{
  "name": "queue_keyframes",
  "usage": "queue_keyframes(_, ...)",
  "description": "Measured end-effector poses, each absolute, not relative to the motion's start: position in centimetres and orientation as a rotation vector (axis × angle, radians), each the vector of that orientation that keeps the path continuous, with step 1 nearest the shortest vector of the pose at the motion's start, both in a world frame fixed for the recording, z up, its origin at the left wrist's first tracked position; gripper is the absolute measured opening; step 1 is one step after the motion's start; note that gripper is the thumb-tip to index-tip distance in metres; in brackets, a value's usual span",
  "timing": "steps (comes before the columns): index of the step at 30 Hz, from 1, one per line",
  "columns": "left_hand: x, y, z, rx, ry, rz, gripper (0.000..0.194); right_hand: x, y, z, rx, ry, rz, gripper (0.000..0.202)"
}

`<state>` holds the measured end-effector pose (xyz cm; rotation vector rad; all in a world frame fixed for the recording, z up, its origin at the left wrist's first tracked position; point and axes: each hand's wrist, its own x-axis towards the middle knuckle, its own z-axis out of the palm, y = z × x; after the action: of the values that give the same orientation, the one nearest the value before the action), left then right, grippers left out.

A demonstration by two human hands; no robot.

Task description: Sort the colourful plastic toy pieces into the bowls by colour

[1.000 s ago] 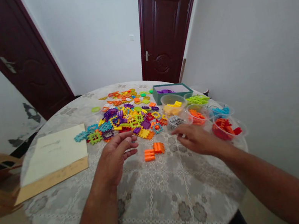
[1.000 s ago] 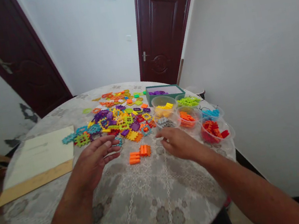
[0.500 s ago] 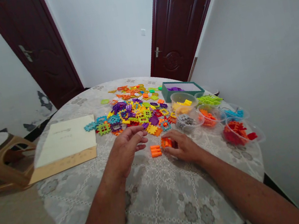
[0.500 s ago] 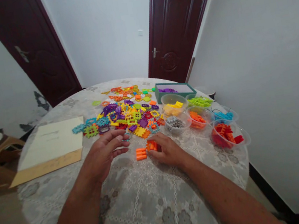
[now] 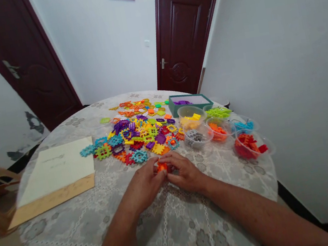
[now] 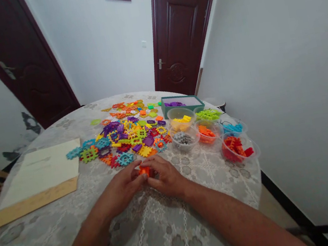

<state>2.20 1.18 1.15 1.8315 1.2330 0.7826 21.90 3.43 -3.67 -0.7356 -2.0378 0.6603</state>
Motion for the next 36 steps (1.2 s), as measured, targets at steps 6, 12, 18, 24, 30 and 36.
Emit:
queue_keyframes(6, 2.0, 1.4, 1.7, 1.935, 1.255, 0.798, 0.035, 21.9, 3.1, -3.3, -0.671, -2.065, 0.589, 0.050)
queue_keyframes(12, 1.9, 1.6, 1.5, 1.911, 1.317, 0.792, 0.033, 22.2, 3.1, -3.4, -0.763, -1.961, 0.616, 0.047)
queue_keyframes(18, 1.6, 1.7, 0.8, 1.806, 1.346, 0.854, 0.042, 22.5, 3.5, -3.4, -0.931, -1.677, 0.940, 0.032)
queue_keyframes(24, 1.9, 1.2, 1.2, 1.624, 1.307, 0.861, 0.045, 23.3, 3.9, -3.2, -0.845, -1.279, 1.537, 0.043)
queue_keyframes(30, 2.2, 0.7, 1.4, 1.746, 1.278, 0.815, 0.024, 22.9, 3.3, -2.7, -0.806, -1.367, 1.781, 0.052)
queue_keyframes(36, 2.0, 1.1, 1.1, 1.973, 1.433, 0.783, 0.027, 24.6, 4.3, -1.9, -0.949, -1.232, 1.566, 0.042)
